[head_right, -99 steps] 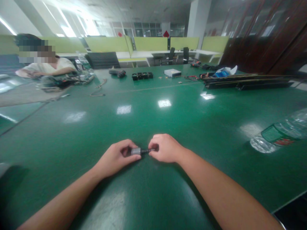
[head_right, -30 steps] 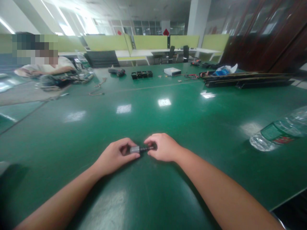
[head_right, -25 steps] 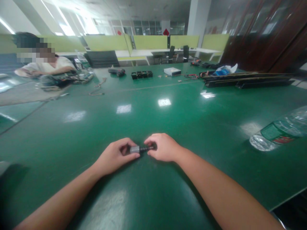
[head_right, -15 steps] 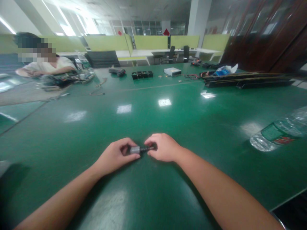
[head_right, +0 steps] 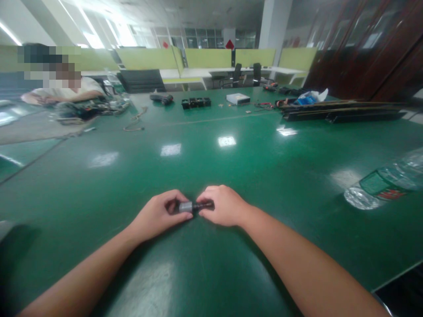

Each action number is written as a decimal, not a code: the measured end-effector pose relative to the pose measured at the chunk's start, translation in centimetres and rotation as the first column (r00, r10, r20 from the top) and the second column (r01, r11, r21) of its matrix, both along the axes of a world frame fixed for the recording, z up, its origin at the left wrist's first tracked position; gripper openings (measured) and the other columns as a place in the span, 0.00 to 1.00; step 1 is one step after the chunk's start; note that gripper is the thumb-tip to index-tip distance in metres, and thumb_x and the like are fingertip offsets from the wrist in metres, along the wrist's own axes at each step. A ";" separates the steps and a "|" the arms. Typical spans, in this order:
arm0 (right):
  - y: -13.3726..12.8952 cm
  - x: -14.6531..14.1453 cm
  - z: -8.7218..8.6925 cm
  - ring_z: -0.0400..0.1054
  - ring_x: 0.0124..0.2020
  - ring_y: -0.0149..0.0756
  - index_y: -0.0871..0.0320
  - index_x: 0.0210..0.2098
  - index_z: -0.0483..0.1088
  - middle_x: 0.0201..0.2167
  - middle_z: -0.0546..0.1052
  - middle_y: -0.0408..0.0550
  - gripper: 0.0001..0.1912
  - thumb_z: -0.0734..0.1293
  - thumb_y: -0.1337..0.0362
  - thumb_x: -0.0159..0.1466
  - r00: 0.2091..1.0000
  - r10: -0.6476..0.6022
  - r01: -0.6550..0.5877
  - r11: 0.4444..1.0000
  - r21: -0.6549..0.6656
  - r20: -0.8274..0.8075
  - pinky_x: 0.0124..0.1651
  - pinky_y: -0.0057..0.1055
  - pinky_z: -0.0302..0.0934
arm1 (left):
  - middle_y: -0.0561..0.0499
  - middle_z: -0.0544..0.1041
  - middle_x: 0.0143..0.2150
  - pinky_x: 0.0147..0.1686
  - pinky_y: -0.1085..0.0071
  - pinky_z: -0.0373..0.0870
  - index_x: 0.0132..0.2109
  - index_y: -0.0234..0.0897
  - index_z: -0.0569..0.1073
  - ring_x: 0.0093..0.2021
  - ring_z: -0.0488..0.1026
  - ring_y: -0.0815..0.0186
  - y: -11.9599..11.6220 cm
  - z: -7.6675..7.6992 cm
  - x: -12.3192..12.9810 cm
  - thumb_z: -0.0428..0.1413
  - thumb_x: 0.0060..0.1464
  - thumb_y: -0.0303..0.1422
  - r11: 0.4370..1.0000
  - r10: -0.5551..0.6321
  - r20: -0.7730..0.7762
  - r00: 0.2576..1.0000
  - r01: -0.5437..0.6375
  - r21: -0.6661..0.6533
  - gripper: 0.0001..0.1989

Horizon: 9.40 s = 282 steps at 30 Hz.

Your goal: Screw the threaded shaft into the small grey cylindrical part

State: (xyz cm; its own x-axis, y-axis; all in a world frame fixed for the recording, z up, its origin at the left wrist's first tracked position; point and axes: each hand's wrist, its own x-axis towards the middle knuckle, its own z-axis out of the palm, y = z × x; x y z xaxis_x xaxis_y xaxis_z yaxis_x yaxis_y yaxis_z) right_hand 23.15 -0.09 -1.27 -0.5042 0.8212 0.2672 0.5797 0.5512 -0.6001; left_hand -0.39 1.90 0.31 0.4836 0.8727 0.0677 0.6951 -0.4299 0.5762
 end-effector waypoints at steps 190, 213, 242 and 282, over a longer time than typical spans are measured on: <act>0.4 0.4 -0.4 0.72 0.40 0.35 0.59 0.42 0.78 0.40 0.79 0.47 0.13 0.72 0.68 0.57 0.998 -0.019 0.018 1.000 -0.025 -0.061 0.44 0.30 0.63 | 0.56 0.69 0.26 0.28 0.73 0.56 0.37 0.38 0.77 0.27 0.64 0.68 0.0 -0.3 -0.1 0.64 0.49 0.47 1.000 -0.017 -0.016 1.000 0.017 0.025 0.17; 0.0 -0.2 0.0 0.71 0.40 0.35 0.55 0.42 0.78 0.39 0.80 0.46 0.10 0.72 0.65 0.60 1.000 -0.018 0.018 1.000 -0.006 0.026 0.43 0.30 0.61 | 0.57 0.68 0.26 0.28 0.73 0.57 0.38 0.39 0.76 0.27 0.64 0.67 0.0 -0.5 -0.1 0.66 0.46 0.46 1.000 -0.006 -0.048 0.999 0.007 0.026 0.18; 0.1 -0.5 0.1 0.72 0.38 0.35 0.55 0.40 0.79 0.37 0.80 0.46 0.07 0.70 0.65 0.63 0.998 0.002 -0.005 0.999 0.053 0.069 0.44 0.31 0.59 | 0.56 0.70 0.27 0.29 0.73 0.57 0.37 0.39 0.76 0.28 0.66 0.67 -0.2 0.0 0.3 0.64 0.49 0.45 1.000 -0.015 -0.031 0.999 0.016 0.022 0.15; 0.2 0.5 0.3 0.69 0.34 0.33 0.57 0.36 0.77 0.33 0.78 0.45 0.05 0.73 0.65 0.59 0.997 -0.027 0.024 0.999 0.034 0.078 0.39 0.29 0.57 | 0.56 0.70 0.27 0.29 0.73 0.57 0.37 0.39 0.76 0.28 0.66 0.66 -0.1 0.0 0.2 0.64 0.49 0.46 1.000 -0.015 -0.039 0.999 0.016 0.024 0.16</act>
State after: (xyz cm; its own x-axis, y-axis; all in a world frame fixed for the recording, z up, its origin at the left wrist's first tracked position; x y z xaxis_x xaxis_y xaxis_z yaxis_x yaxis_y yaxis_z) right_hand 23.66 0.06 -0.95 -0.5035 0.8256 0.2546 0.6383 0.5541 -0.5344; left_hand -0.16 1.78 0.31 0.4999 0.8632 0.0703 0.7095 -0.4547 0.5384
